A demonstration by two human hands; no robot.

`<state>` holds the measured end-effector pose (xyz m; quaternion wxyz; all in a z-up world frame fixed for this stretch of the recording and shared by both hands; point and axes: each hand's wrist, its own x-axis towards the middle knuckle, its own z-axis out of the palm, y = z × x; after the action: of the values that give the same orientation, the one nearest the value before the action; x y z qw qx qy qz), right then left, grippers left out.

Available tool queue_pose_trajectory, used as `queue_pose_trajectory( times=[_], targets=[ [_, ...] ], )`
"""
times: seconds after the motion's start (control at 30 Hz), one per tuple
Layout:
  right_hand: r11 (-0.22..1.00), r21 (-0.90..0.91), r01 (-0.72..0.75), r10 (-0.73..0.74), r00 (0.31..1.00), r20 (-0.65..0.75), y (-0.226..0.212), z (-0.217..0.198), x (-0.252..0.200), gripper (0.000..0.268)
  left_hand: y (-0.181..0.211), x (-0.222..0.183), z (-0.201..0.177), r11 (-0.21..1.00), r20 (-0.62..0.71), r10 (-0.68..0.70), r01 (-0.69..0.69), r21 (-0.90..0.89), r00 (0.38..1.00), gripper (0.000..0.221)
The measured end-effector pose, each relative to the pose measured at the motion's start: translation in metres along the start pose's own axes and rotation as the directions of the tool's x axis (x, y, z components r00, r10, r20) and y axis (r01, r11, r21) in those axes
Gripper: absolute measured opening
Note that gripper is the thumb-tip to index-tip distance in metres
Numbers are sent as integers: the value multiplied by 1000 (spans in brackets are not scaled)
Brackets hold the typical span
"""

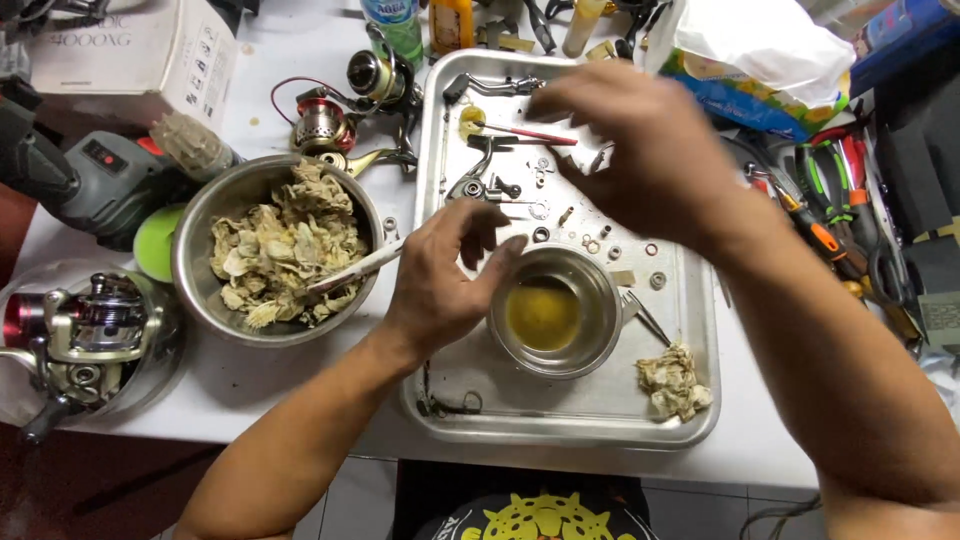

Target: Cleaning disassembled fishing reel components using a brush and solvent in a tray.

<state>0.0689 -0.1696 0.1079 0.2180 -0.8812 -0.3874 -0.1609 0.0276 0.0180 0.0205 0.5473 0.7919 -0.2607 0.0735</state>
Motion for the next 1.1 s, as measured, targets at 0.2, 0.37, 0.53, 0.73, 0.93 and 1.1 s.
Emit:
queue_pose_trajectory(
  times=[0.2, 0.37, 0.53, 0.73, 0.93, 1.1],
  targets=[
    [828, -49, -558, 560, 827, 50, 61, 7, -90, 13, -2, -3, 12, 993, 8, 110, -110, -34, 994, 48],
    [832, 4, -555, 553, 827, -100, 60, 15, -133, 12, -12, -5, 12, 980, -5, 194, -194, -32, 981, 22],
    [831, 23, -555, 543, 803, -245, 55, 16, -154, 12, -9, 0, 11, 982, 40, 186, -184, -48, 982, 18],
    [885, -74, -459, 416, 853, -317, 56, 19, -159, 11, -7, 2, 11, 994, 62, 107, -105, -27, 992, 52],
    [937, -87, -338, 312, 924, -223, 48, 17, -146, 13, -11, 8, 19, 964, 208, 91, -138, 227, 974, 30],
    [973, -68, -221, 212, 970, -115, 42, 21, -139, 13, -16, 7, 27, 960, 276, 5, -82, 267, 961, 34]
  ],
)
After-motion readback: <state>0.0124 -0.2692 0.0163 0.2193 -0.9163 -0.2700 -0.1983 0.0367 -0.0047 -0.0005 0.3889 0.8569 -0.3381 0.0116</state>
